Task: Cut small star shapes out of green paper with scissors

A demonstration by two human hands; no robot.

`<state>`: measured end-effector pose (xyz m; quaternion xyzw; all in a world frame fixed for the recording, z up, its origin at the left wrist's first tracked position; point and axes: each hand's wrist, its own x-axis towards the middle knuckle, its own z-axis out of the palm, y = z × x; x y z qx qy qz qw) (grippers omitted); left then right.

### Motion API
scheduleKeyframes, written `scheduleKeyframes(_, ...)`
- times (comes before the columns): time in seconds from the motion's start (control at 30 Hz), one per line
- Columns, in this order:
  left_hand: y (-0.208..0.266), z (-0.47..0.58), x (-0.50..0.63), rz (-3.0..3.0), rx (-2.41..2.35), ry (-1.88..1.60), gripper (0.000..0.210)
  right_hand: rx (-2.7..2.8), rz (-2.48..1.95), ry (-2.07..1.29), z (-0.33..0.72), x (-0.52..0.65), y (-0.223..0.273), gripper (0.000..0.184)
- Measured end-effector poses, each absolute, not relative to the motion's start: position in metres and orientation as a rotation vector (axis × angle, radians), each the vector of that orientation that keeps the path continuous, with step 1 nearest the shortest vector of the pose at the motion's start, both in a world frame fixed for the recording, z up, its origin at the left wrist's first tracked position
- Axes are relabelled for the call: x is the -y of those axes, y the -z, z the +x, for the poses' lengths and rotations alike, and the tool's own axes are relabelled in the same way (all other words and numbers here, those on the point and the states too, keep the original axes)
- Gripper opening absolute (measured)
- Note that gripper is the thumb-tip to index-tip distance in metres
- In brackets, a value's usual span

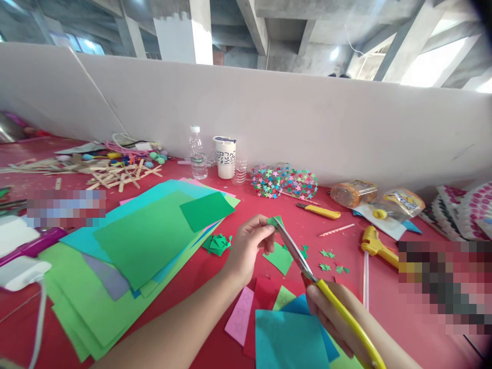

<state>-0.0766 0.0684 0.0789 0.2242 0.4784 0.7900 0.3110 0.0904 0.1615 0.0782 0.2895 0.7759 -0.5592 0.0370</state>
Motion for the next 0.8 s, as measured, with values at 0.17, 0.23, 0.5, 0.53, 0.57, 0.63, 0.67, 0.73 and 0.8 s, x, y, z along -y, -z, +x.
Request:
scheduleKeyframes(0.17, -0.0780, -0.0778, -0.0678, 0.614, -1.255, -2.092, 0.014, -2.383, 0.818, 1.725, 0.0907, -0.1633, -0.0780, 0.053)
scheduleKeyframes(0.23, -0.0778, -0.0781, -0.0676, 0.613, -1.252, -2.093, 0.013, -2.388, 0.846, 1.712, 0.0913, -0.1632, -0.0796, 0.053)
scheduleKeyframes(0.5, -0.0771, -0.0834, -0.0674, 0.573, -1.243, -2.139, 0.009, -2.456, 0.863, 1.608, 0.0884, -0.1658, -0.0839, 0.052)
scheduleKeyframes(0.53, -0.0769, -0.0845, -0.0676, 0.559, -1.242, -2.151, 0.008, -2.458, 0.850, 1.601, 0.0877, -0.1661, -0.0833, 0.053)
scheduleKeyframes(0.57, -0.0767, -0.0853, -0.0678, 0.542, -1.240, -2.165, 0.008, -2.455, 0.836, 1.601, 0.0872, -0.1662, -0.0825, 0.054)
scheduleKeyframes(0.63, -0.0766, -0.0860, -0.0684, 0.514, -1.228, -2.192, 0.008, -2.442, 0.822, 1.605, 0.0867, -0.1660, -0.0803, 0.054)
scheduleKeyframes(0.67, -0.0766, -0.0857, -0.0687, 0.506, -1.219, -2.201, 0.009, -2.438, 0.823, 1.605, 0.0868, -0.1657, -0.0791, 0.054)
scheduleKeyframes(0.73, -0.0767, -0.0841, -0.0691, 0.519, -1.209, -2.185, 0.011, -2.447, 0.834, 1.593, 0.0872, -0.1652, -0.0768, 0.052)
scheduleKeyframes(0.8, -0.0768, -0.0821, -0.0695, 0.555, -1.222, -2.147, 0.013, -2.461, 0.850, 1.571, 0.0874, -0.1649, -0.0749, 0.050)
